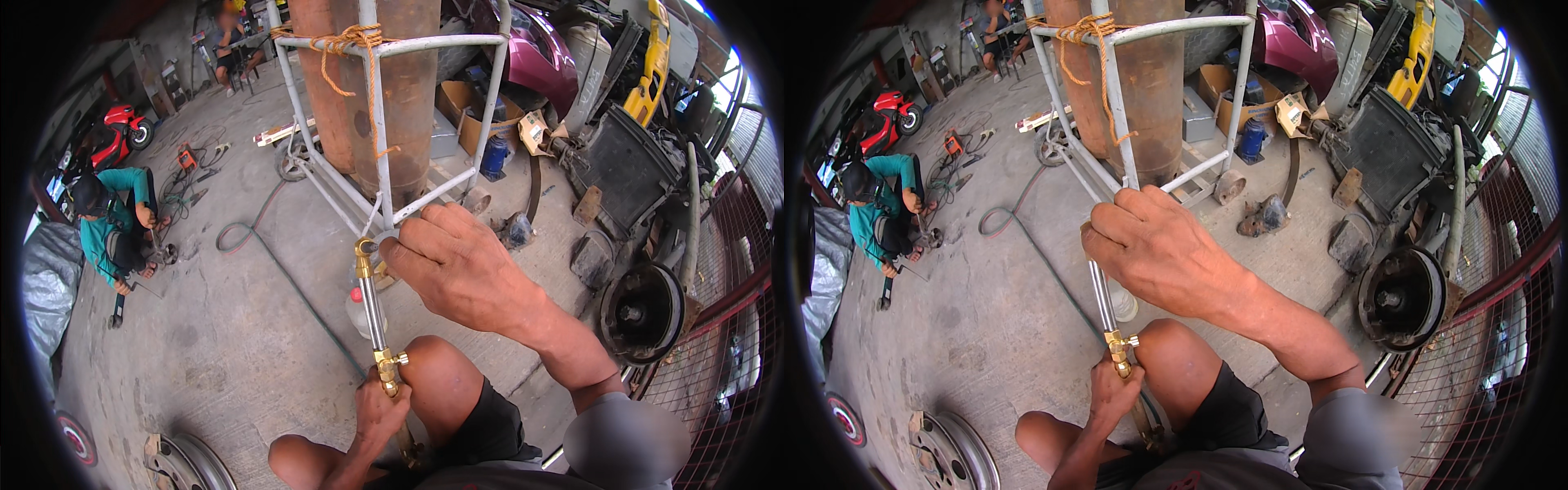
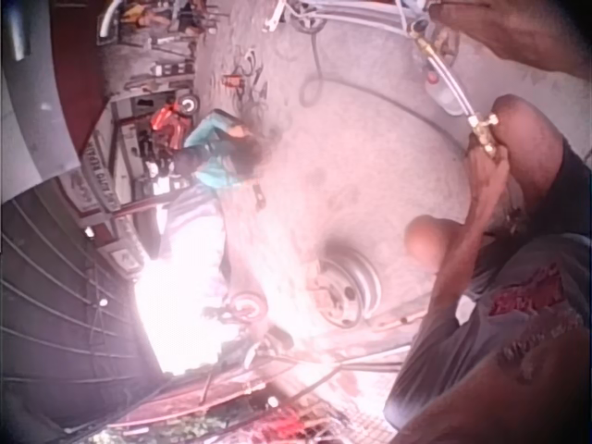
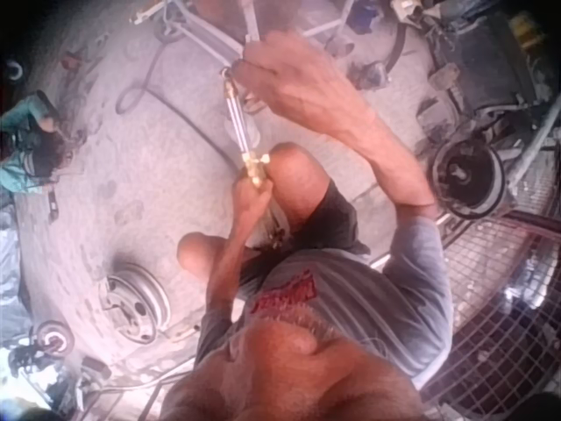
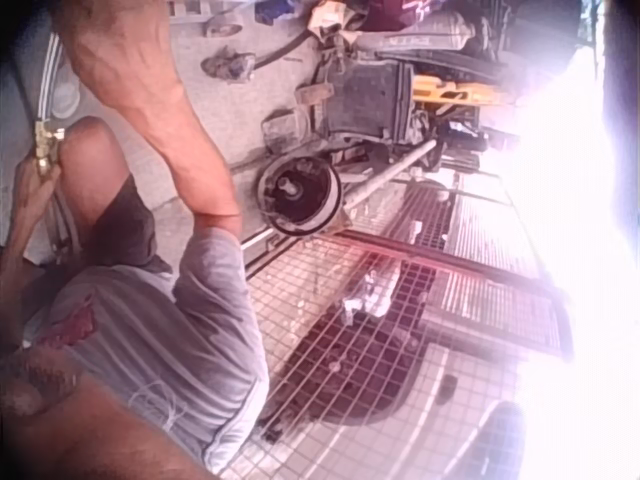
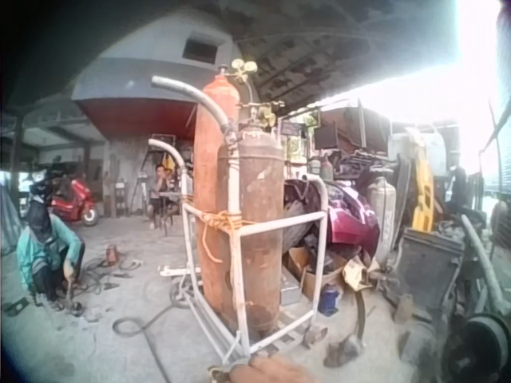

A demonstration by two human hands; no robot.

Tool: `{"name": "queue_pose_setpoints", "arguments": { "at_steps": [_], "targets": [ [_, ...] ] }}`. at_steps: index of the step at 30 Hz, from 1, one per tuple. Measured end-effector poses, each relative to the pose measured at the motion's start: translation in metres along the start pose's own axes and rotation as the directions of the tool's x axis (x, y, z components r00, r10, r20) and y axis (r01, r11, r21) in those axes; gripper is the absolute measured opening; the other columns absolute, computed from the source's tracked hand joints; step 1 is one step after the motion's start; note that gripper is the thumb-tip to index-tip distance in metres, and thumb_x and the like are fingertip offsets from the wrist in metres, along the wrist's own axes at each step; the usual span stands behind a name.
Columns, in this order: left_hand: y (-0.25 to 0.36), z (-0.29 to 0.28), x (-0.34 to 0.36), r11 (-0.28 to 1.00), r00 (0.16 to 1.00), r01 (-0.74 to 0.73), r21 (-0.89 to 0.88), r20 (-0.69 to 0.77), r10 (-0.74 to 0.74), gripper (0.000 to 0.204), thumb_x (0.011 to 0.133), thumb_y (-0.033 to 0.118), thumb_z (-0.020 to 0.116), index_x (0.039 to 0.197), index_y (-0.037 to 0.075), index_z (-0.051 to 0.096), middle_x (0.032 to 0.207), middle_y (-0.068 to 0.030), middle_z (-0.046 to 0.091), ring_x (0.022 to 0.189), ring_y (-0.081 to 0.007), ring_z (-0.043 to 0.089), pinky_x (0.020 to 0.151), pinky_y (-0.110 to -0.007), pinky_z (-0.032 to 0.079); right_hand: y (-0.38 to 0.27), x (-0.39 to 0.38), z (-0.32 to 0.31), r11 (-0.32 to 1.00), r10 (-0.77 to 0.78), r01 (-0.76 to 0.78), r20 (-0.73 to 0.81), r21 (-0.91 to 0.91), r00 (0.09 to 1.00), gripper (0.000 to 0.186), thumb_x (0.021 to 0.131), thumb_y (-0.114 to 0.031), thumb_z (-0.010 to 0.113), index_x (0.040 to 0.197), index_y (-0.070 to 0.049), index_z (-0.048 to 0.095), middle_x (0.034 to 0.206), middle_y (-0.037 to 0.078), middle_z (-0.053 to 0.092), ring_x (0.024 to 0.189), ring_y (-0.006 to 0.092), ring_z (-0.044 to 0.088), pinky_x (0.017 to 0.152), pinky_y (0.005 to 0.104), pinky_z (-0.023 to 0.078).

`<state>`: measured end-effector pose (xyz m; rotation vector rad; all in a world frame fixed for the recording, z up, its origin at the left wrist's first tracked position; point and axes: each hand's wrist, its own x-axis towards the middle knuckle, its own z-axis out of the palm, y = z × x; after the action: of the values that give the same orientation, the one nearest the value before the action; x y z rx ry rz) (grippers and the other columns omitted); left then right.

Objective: The person assembles a welding torch, lights it, and applies the flame to a metal wheel rim resting on the floor. They adjust the torch and continue heating the rim while seated.

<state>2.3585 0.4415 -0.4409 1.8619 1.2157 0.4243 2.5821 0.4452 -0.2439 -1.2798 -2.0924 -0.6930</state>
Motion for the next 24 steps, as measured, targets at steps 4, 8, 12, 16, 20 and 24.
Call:
{"name": "queue_pose_setpoints", "arguments": {
  "at_steps": [4,8,12,16,20,24],
  "targets": [
    [0.001,0.0,0.0,1.0,1.0,-0.009,0.002,-0.001,0.009,0.033,0.085,0.017,0.073,0.106,-0.005,0.063,0.085,-0.0265,0.072,0.08,-0.0479,0.073,0.077,-0.054,0.059,0.001,0.0,0.007,0.999,-0.016,0.017,-0.015,0.047,1.0,0.02,0.083,-0.013,0.072,0.1,-0.003,0.07,0.093,0.005,0.053,0.089,0.0221,0.055,0.078,0.0368,0.047],
    [0.003,0.0,0.001,1.0,1.0,0.002,-0.018,0.007,-0.002,0.032,0.085,0.017,0.073,0.106,-0.005,0.064,0.084,-0.0257,0.073,0.079,-0.0467,0.073,0.076,-0.054,0.059,0.005,-0.002,0.003,0.998,0.028,-0.025,-0.05,0.063,0.998,0.023,0.081,-0.01,0.074,0.103,-0.004,0.07,0.092,0.006,0.053,0.087,0.024,0.056,0.076,0.0382,0.047],
    [-0.004,-0.001,0.002,1.0,1.0,-0.015,-0.023,0.006,0.015,0.03,0.084,0.018,0.073,0.103,-0.005,0.065,0.083,-0.0246,0.072,0.078,-0.045,0.073,0.075,-0.052,0.059,0.0,-0.007,-0.019,0.988,0.139,-0.129,-0.135,0.083,0.981,0.032,0.077,-0.004,0.079,0.108,-0.004,0.071,0.091,0.007,0.052,0.084,0.0258,0.056,0.074,0.0399,0.046],
    [-0.005,-0.002,0.003,1.0,0.999,-0.016,-0.012,0.032,0.016,0.029,0.084,0.018,0.073,0.102,-0.004,0.066,0.083,-0.0234,0.072,0.078,-0.0438,0.073,0.075,-0.051,0.059,-0.002,-0.014,-0.007,0.981,0.179,-0.166,-0.13,0.104,0.975,0.035,0.077,0.003,0.081,0.11,-0.004,0.073,0.086,0.007,0.048,0.078,0.0251,0.053,0.07,0.0382,0.045],
    [-0.005,-0.001,0.004,0.999,0.999,-0.032,-0.036,0.026,0.033,0.03,0.084,0.017,0.073,0.103,-0.004,0.066,0.081,-0.0219,0.072,0.075,-0.0432,0.073,0.074,-0.05,0.059,-0.001,-0.021,0.005,0.982,0.176,-0.169,-0.086,0.084,0.981,0.033,0.078,-0.003,0.081,0.11,-0.004,0.071,0.091,0.007,0.051,0.082,0.0268,0.056,0.073,0.0389,0.047],
    [-0.003,-0.003,0.005,0.999,0.999,-0.007,-0.049,0.045,0.009,0.029,0.084,0.015,0.072,0.105,-0.004,0.067,0.079,-0.0207,0.072,0.072,-0.0399,0.073,0.072,-0.049,0.058,-0.002,-0.021,0.008,0.978,0.201,-0.194,-0.079,0.081,0.976,0.028,0.083,-0.003,0.079,0.11,-0.004,0.071,0.089,0.008,0.052,0.081,0.0269,0.057,0.073,0.0391,0.047]
  ]
}}
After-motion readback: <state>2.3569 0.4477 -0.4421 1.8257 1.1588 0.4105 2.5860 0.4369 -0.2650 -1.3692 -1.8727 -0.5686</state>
